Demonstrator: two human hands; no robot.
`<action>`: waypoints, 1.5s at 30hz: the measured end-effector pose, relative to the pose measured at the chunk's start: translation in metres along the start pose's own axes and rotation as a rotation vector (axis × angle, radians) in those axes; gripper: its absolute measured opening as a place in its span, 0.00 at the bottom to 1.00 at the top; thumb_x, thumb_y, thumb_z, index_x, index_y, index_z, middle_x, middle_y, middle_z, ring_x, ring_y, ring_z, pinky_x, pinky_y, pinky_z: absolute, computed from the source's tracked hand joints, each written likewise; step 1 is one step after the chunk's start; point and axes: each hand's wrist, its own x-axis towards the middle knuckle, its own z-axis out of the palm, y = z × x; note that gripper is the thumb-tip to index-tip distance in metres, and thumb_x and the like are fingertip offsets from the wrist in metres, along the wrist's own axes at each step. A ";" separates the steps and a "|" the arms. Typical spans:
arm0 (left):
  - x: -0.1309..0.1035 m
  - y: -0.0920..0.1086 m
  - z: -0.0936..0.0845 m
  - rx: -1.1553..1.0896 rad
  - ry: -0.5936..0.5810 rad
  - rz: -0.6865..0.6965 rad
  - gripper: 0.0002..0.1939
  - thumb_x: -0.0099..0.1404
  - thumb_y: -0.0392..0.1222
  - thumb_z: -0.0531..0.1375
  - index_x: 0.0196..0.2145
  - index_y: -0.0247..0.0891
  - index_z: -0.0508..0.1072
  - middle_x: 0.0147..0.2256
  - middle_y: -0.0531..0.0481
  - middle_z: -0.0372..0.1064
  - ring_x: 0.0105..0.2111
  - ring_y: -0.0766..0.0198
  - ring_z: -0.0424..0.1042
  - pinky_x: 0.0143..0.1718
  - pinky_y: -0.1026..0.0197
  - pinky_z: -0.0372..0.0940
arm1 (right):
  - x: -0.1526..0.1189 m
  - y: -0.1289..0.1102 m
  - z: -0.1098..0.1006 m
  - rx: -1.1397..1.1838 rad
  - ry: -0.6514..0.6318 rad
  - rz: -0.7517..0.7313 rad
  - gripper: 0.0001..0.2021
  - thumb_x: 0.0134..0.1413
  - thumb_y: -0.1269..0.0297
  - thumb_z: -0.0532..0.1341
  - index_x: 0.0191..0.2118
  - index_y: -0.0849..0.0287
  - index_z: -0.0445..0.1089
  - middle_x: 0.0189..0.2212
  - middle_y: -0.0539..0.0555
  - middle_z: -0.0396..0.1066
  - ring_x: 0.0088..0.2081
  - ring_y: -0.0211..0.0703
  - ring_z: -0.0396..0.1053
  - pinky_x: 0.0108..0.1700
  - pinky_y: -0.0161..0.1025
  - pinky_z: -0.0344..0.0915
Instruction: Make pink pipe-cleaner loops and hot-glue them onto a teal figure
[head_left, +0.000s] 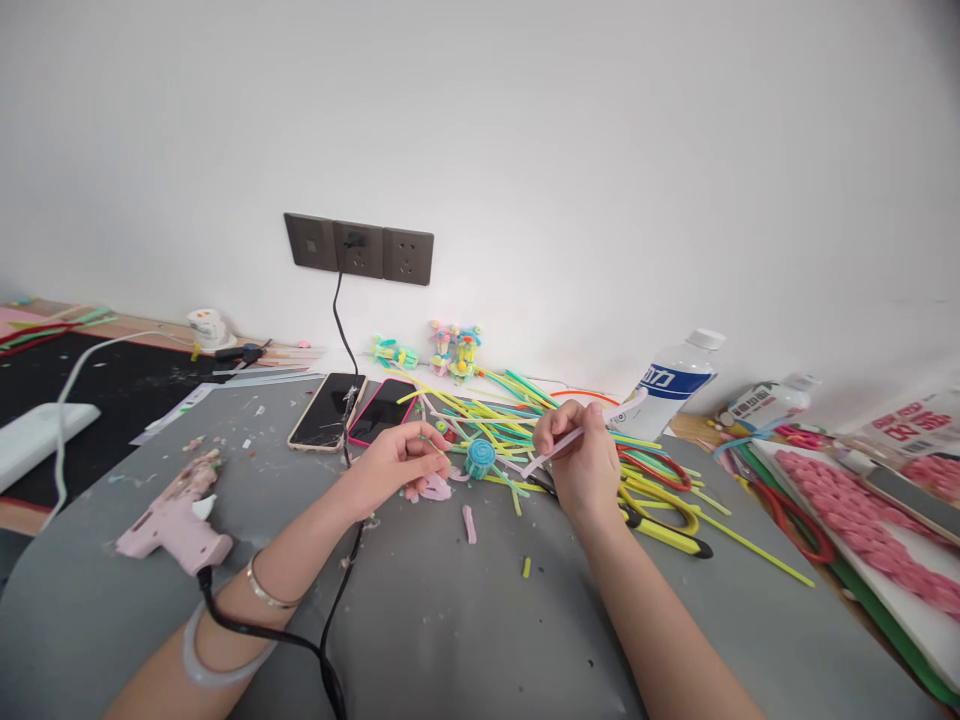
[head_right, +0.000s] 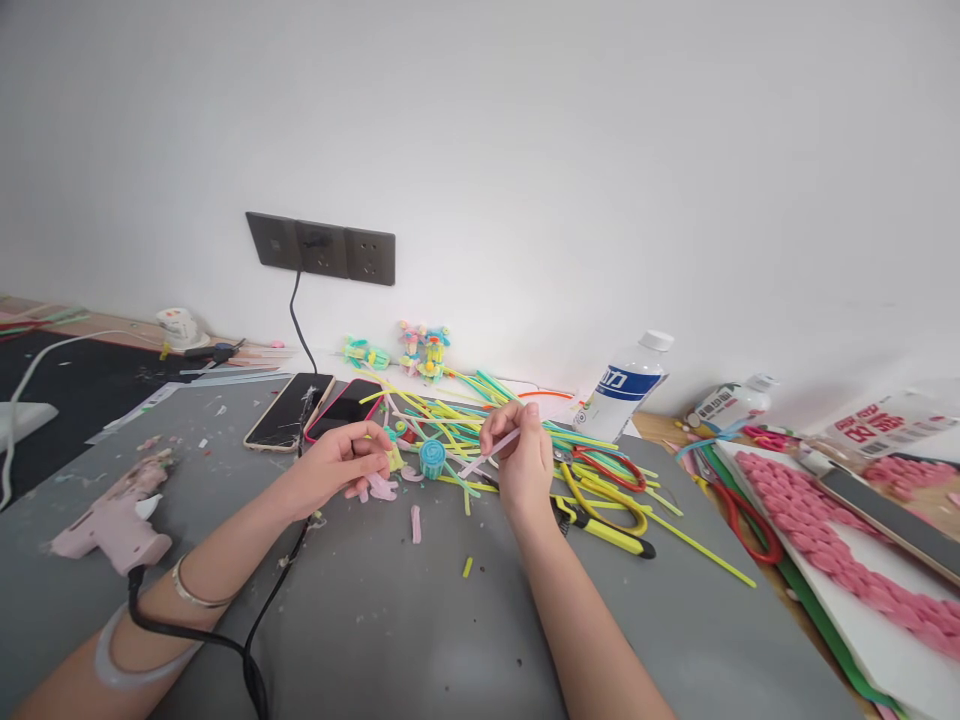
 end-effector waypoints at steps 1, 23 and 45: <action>0.000 -0.001 0.000 0.006 -0.009 0.002 0.18 0.57 0.51 0.69 0.36 0.36 0.71 0.28 0.52 0.73 0.19 0.73 0.63 0.20 0.67 0.58 | 0.000 0.000 0.000 -0.002 -0.006 0.002 0.26 0.60 0.38 0.56 0.22 0.55 0.64 0.14 0.47 0.59 0.18 0.39 0.57 0.23 0.37 0.52; -0.003 0.013 0.003 0.067 0.107 0.159 0.09 0.58 0.38 0.66 0.36 0.37 0.71 0.35 0.50 0.71 0.35 0.65 0.71 0.33 0.65 0.65 | -0.021 -0.007 0.012 -0.354 -0.344 0.033 0.25 0.64 0.43 0.54 0.27 0.59 0.71 0.13 0.44 0.53 0.17 0.34 0.49 0.21 0.35 0.48; -0.009 0.001 0.011 -0.030 0.008 0.311 0.07 0.63 0.36 0.66 0.37 0.36 0.71 0.34 0.50 0.72 0.36 0.65 0.74 0.32 0.67 0.69 | -0.030 -0.005 0.025 -0.377 -0.625 0.421 0.16 0.59 0.51 0.64 0.31 0.60 0.70 0.17 0.41 0.46 0.21 0.33 0.42 0.25 0.35 0.41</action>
